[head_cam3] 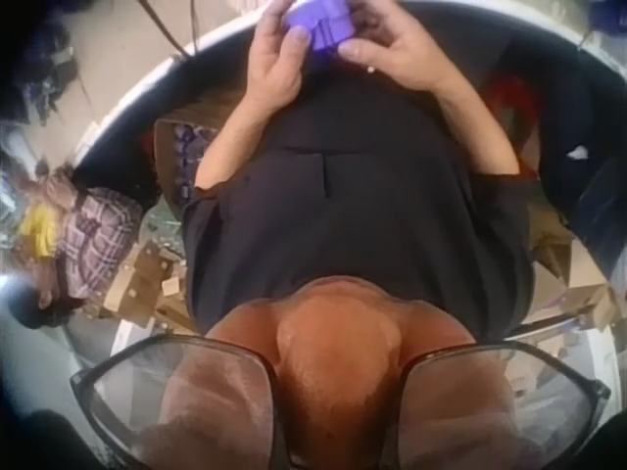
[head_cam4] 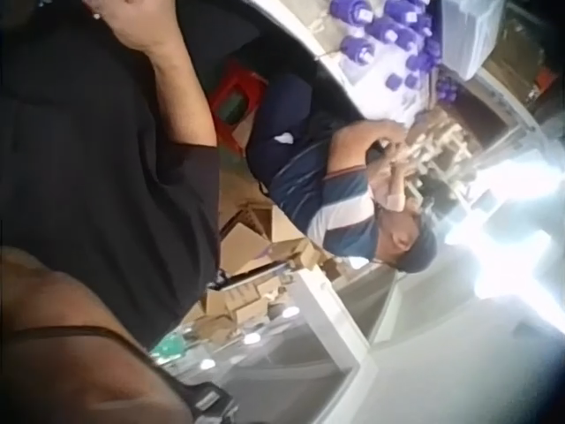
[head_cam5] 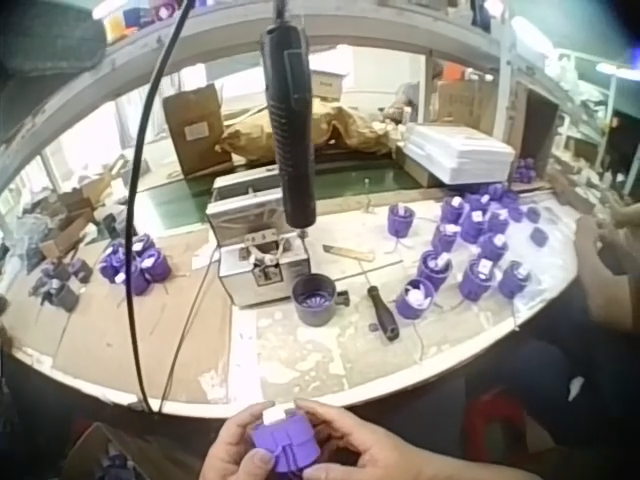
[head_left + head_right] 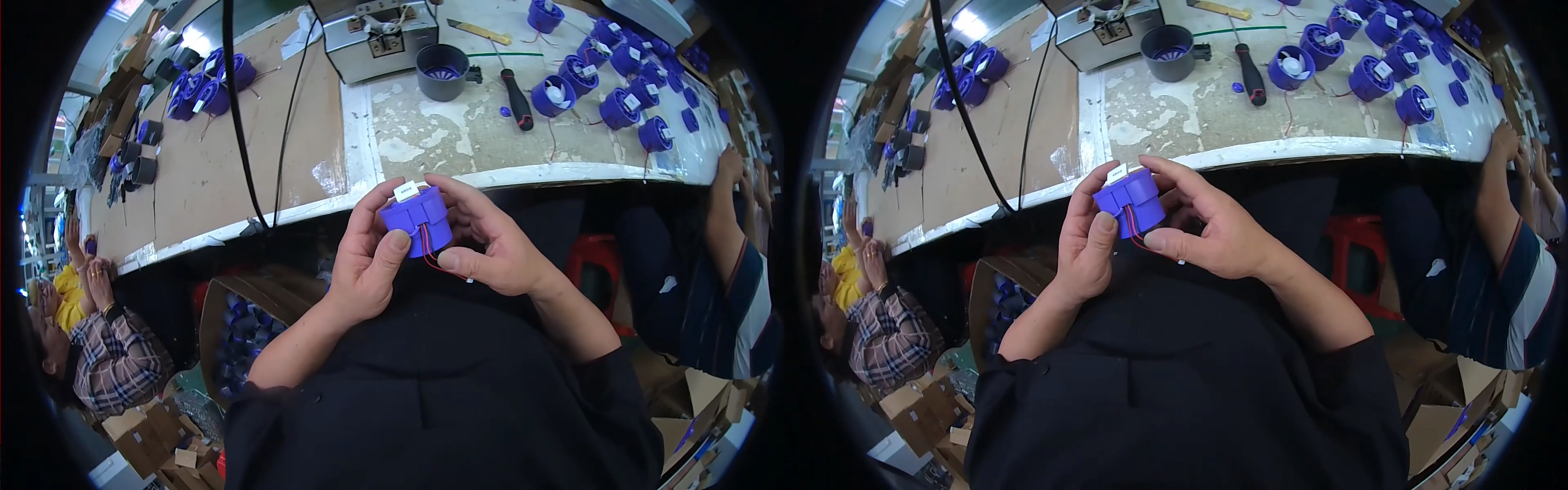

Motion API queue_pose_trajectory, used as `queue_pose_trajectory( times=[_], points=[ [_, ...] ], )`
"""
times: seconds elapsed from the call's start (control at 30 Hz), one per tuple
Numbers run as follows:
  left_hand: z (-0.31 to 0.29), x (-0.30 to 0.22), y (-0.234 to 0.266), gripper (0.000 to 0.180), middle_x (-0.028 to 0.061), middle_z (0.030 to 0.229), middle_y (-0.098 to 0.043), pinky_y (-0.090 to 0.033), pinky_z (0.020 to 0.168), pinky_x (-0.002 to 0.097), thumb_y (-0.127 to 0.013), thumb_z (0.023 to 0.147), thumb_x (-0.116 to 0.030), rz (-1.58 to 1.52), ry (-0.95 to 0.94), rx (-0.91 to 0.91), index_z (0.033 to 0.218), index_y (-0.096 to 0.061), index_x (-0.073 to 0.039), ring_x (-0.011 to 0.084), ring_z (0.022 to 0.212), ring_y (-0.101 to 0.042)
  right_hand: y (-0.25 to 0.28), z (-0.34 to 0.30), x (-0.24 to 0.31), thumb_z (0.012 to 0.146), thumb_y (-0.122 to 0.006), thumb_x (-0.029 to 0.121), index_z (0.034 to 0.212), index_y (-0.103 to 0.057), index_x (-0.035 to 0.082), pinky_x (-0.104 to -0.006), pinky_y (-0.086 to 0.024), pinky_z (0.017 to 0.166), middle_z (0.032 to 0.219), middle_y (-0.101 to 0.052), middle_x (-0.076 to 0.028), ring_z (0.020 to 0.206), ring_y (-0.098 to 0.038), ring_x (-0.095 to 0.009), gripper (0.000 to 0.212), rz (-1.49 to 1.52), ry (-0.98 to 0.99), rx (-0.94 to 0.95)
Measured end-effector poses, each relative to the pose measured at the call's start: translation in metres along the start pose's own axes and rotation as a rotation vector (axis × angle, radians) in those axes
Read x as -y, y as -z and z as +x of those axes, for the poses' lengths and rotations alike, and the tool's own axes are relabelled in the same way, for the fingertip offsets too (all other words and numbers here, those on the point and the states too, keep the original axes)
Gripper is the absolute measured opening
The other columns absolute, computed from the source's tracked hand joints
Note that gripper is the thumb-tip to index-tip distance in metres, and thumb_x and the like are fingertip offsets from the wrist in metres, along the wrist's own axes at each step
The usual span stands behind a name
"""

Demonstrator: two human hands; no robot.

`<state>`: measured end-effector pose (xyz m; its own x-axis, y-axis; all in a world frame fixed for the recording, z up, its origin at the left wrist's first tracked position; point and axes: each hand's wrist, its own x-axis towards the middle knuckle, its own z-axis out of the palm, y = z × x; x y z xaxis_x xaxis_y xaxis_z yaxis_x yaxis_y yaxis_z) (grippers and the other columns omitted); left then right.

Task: Assembling white components into blue plastic housings at a factory workbench using an electric screwdriver.

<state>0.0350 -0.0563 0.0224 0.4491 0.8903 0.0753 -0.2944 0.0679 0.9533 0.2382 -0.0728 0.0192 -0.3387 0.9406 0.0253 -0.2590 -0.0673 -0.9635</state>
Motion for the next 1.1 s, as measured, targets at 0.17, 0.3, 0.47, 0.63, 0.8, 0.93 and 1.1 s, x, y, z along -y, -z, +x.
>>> queue_pose_trajectory(
  times=[0.17, 0.3, 0.47, 0.63, 0.8, 0.93, 1.1],
  points=[
    [0.01, -0.004, -0.007, 0.054, 0.0191, 0.135, -0.053, -0.046, 0.098, 0.0315, -0.054, 0.103, -0.009, 0.086, 0.057, 0.056, 0.152, -0.032, -0.002, 0.0225, 0.113, -0.058, 0.004, -0.007, 0.002, 0.084, -0.066, -0.006, 0.154, -0.034, 0.007, -0.0314, -0.048, 0.091, 0.129, -0.057, -0.016, 0.104, -0.061, -0.022, 0.078, 0.061, -0.023, -0.009],
    [0.017, -0.006, -0.013, 0.052, 0.0192, 0.134, -0.054, -0.049, 0.094, 0.0313, -0.057, 0.1, -0.006, 0.257, 0.027, 0.074, 0.149, -0.038, -0.001, 0.0231, 0.109, -0.06, 0.008, -0.011, 0.001, 0.082, -0.068, -0.008, 0.151, -0.037, 0.007, -0.0332, -0.048, 0.094, 0.13, -0.058, -0.017, 0.107, -0.062, -0.023, 0.077, 0.064, -0.024, -0.081],
    [0.025, -0.006, -0.025, 0.044, 0.0185, 0.13, -0.057, -0.052, 0.088, 0.0321, -0.064, 0.093, -0.001, 0.557, -0.202, 0.01, 0.136, -0.053, 0.0, 0.0246, 0.104, -0.062, 0.019, -0.015, -0.009, 0.082, -0.068, -0.009, 0.148, -0.04, 0.008, -0.0336, -0.05, 0.095, 0.127, -0.059, -0.016, 0.107, -0.063, -0.024, 0.073, -0.009, 0.053, -0.25],
    [0.038, -0.006, -0.029, 0.023, 0.0164, 0.118, -0.064, -0.053, 0.083, 0.0329, -0.071, 0.084, 0.003, 0.785, -0.421, 0.037, 0.107, -0.068, 0.001, 0.0274, 0.098, -0.064, 0.026, -0.028, -0.009, 0.081, -0.068, -0.01, 0.145, -0.041, 0.007, -0.0333, -0.051, 0.095, 0.123, -0.059, -0.015, 0.108, -0.062, -0.022, 0.071, -0.081, 0.001, -0.323],
    [0.04, -0.004, -0.03, 0.019, 0.0162, 0.116, -0.065, -0.053, 0.084, 0.0334, -0.071, 0.084, 0.003, 0.857, -0.479, 0.114, 0.102, -0.067, 0.001, 0.0276, 0.098, -0.064, 0.034, -0.037, -0.015, 0.082, -0.071, -0.006, 0.149, -0.038, 0.007, -0.0338, -0.05, 0.097, 0.128, -0.058, -0.015, 0.11, -0.06, -0.022, 0.076, 0.068, 0.086, -0.262],
    [0.04, -0.004, -0.032, 0.018, 0.0162, 0.116, -0.065, -0.053, 0.084, 0.0342, -0.072, 0.083, 0.003, 0.882, -0.487, 0.162, 0.1, -0.066, 0.0, 0.0278, 0.097, -0.064, 0.04, -0.04, -0.012, 0.081, -0.074, -0.002, 0.151, -0.037, 0.006, -0.0338, -0.048, 0.1, 0.132, -0.056, -0.014, 0.111, -0.059, -0.021, 0.079, 0.426, 0.045, -0.16],
    [0.05, 0.0, -0.043, 0.022, 0.0144, 0.113, -0.065, -0.054, 0.082, 0.0346, -0.073, 0.081, 0.002, 0.952, -0.583, 0.208, 0.101, -0.064, -0.002, 0.0288, 0.094, -0.064, 0.04, -0.047, 0.002, 0.079, -0.077, 0.002, 0.149, -0.041, 0.003, -0.0328, -0.043, 0.105, 0.137, -0.052, -0.012, 0.116, -0.056, -0.021, 0.079, -0.022, 0.091, -0.242]
  ],
)
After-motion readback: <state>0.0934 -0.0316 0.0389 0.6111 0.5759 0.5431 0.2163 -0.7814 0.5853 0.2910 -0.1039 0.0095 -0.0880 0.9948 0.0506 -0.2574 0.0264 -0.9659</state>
